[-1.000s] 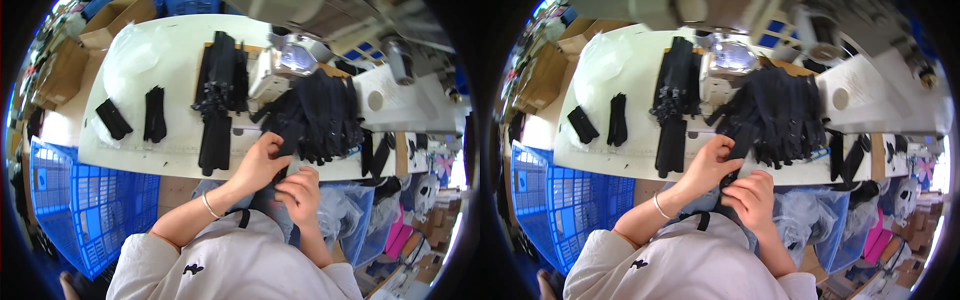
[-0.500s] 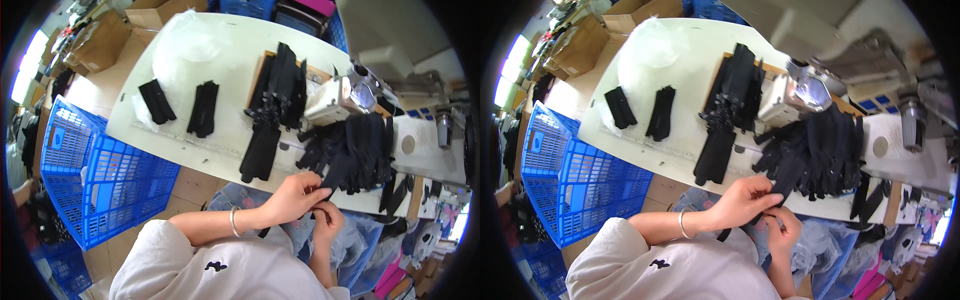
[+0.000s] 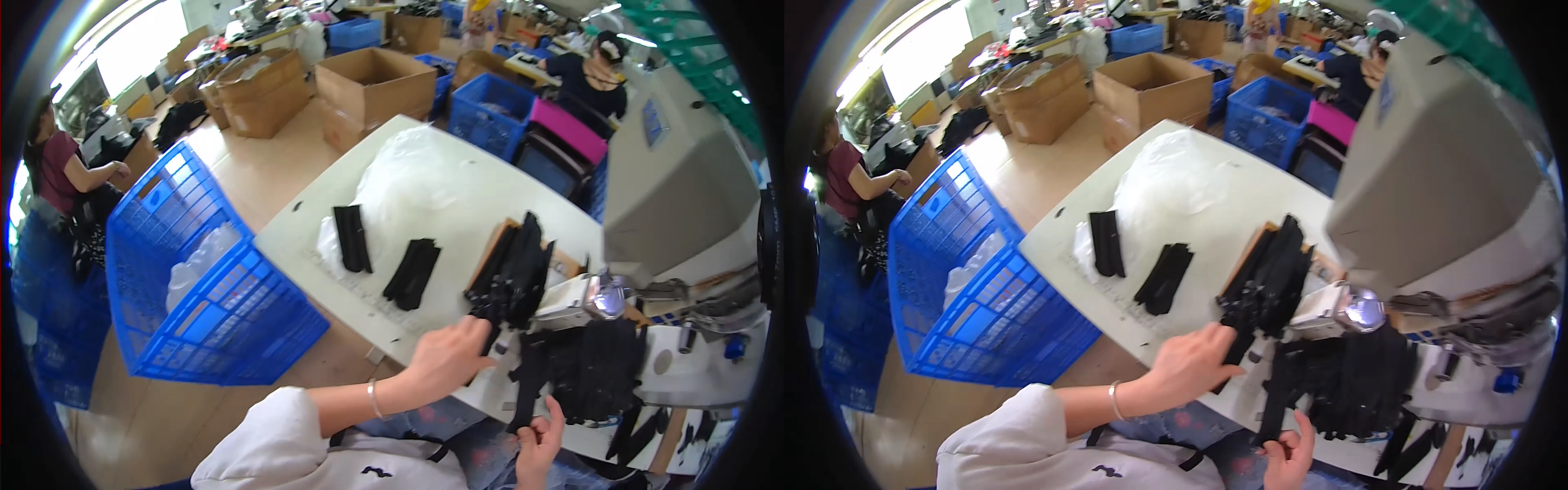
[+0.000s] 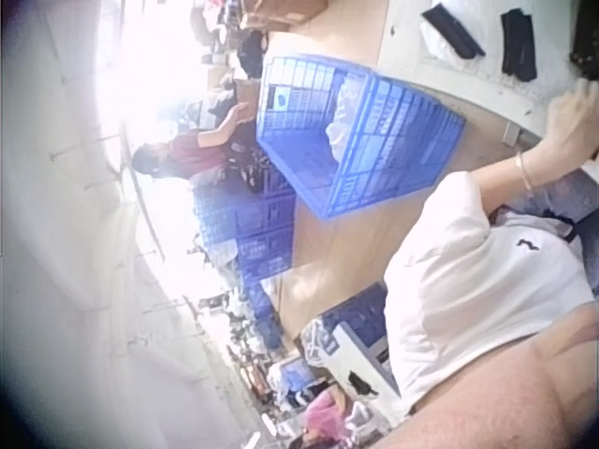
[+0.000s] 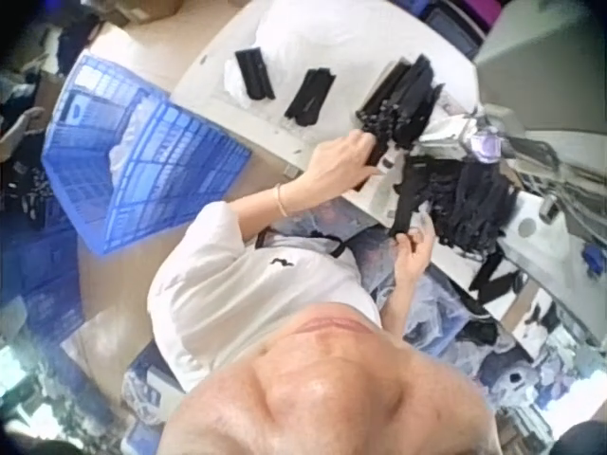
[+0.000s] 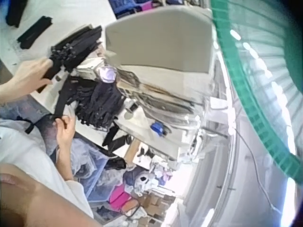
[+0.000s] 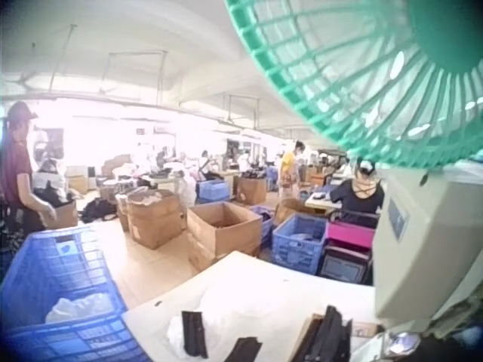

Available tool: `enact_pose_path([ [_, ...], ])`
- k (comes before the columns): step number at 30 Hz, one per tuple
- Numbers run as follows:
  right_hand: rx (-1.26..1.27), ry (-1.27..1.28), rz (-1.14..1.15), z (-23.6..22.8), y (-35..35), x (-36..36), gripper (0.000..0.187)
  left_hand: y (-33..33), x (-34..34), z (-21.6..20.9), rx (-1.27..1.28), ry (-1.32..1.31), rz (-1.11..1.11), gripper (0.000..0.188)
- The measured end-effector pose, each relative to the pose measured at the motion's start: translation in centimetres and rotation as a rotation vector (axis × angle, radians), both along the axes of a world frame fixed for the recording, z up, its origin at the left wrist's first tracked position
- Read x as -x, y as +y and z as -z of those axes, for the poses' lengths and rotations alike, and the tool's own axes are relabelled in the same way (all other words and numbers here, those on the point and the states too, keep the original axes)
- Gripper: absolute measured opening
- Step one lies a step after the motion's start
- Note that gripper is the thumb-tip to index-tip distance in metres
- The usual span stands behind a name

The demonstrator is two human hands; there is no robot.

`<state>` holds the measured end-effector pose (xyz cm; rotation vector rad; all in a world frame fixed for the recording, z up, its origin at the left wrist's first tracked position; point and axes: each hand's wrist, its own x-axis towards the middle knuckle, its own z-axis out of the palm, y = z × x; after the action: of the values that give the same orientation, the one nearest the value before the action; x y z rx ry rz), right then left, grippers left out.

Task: Processing black zipper components at a workstation in a garment factory.

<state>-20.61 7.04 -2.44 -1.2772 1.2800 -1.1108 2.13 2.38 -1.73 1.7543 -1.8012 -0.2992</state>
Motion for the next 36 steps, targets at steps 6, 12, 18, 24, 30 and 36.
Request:
enact_pose_path([
  [6, -0.339, -0.121, -0.216, 1.1, 0.1, 0.9, 0.011, -0.2, -1.6, 2.5, -0.099, -0.029, -0.026, 0.039],
  [12, -0.436, -0.152, -0.206, -0.2, 0.5, -0.7, 0.005, -0.5, -1.6, 2.8, -0.05, -0.025, -0.01, 0.026],
  [18, -0.35, -0.022, -0.195, 0.6, 0.5, -1.0, 0.008, 1.4, -2.7, 3.3, 0.098, -0.074, -0.086, 0.011],
  [24, -0.061, 0.116, 0.025, 4.6, -1.4, 1.6, 0.03, 2.3, -2.2, 1.1, 0.264, 0.626, 0.156, 0.015],
  [30, 0.144, 0.255, -0.086, -3.2, -5.1, -4.3, 0.014, 1.1, -1.9, -0.3, -0.267, 1.329, -0.05, 0.017],
  [36, 0.186, 0.01, -0.25, -1.8, -7.1, -5.2, 0.012, -0.7, 0.5, 0.1, -0.39, 1.418, 0.026, 0.021],
])
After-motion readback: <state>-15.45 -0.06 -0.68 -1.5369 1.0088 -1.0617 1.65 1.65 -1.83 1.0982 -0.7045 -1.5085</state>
